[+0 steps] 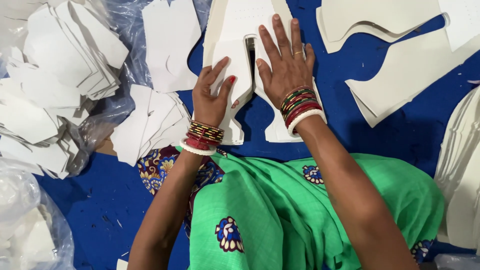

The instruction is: The person sorts and matches white shoe upper components on a blue floor surface.

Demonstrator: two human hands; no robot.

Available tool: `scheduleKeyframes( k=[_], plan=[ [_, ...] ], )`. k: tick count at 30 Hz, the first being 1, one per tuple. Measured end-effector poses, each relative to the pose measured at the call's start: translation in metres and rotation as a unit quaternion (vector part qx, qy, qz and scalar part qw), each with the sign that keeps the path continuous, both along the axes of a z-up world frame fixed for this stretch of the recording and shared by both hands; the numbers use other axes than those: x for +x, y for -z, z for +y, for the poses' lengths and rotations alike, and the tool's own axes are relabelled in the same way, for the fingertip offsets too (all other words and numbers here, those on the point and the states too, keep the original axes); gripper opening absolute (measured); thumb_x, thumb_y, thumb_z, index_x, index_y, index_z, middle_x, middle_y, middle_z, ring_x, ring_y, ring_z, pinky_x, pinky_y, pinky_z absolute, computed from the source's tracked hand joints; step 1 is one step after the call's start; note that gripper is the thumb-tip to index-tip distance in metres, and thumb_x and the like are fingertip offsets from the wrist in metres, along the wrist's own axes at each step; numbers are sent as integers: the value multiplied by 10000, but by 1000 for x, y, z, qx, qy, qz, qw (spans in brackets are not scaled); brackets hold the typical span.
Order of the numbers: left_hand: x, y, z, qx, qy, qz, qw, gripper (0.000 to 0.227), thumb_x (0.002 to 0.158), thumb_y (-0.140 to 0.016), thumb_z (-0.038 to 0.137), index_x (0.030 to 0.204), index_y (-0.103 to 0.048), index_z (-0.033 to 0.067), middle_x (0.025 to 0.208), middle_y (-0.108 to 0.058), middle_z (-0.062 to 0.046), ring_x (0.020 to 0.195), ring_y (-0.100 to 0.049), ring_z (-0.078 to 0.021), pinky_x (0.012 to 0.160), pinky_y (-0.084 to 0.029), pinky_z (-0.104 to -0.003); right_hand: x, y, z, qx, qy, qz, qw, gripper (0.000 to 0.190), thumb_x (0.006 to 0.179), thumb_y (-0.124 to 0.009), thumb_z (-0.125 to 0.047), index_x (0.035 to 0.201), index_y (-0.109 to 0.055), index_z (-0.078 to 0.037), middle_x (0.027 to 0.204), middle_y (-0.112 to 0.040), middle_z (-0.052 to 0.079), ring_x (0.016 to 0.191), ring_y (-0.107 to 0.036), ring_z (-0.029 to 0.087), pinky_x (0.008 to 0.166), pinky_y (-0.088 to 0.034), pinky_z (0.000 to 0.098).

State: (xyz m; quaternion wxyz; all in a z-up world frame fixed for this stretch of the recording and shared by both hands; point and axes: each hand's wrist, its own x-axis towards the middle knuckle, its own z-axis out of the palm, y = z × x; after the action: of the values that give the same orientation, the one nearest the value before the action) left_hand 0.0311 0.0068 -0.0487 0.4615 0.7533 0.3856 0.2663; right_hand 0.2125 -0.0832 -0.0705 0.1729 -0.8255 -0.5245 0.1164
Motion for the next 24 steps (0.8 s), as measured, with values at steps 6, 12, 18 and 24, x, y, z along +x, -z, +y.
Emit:
scheduleKeyframes(
  k=[6,12,18,24],
  plan=[
    [1,3,2,17,-2,11,1000,444,942,-759,54,1370,-668,126,1148,-665,-76,1011,-703,-161,877,-588,-287,-1,2,1,2,4,11,1000,647,1095,-441,-455,1692,-228,-328,1755,-52,0,1600,1,301,1249,-163,662],
    [1,3,3,-9,0,16,1000,449,938,-764,63,1371,-666,136,1116,-670,-67,984,-700,-145,852,-595,-284,-1,2,0,2,3,7,1000,647,1107,-426,-470,1701,-214,-327,1761,-48,-2,1604,5,299,1254,-159,662],
    [3,5,4,-6,-2,17,1000,424,953,-750,67,1363,-672,139,1113,-667,-67,951,-705,-140,819,-602,-285,-1,3,0,3,4,7,1000,647,1105,-429,-468,1699,-216,-329,1760,-50,-2,1603,5,298,1255,-156,661],
    [5,1,4,18,-6,37,999,419,941,-761,78,1350,-683,129,1083,-672,-79,921,-711,-159,805,-593,-297,-2,2,0,4,6,5,1000,649,1103,-440,-456,1701,-222,-326,1762,-53,-5,1606,2,293,1255,-155,657]
  ],
)
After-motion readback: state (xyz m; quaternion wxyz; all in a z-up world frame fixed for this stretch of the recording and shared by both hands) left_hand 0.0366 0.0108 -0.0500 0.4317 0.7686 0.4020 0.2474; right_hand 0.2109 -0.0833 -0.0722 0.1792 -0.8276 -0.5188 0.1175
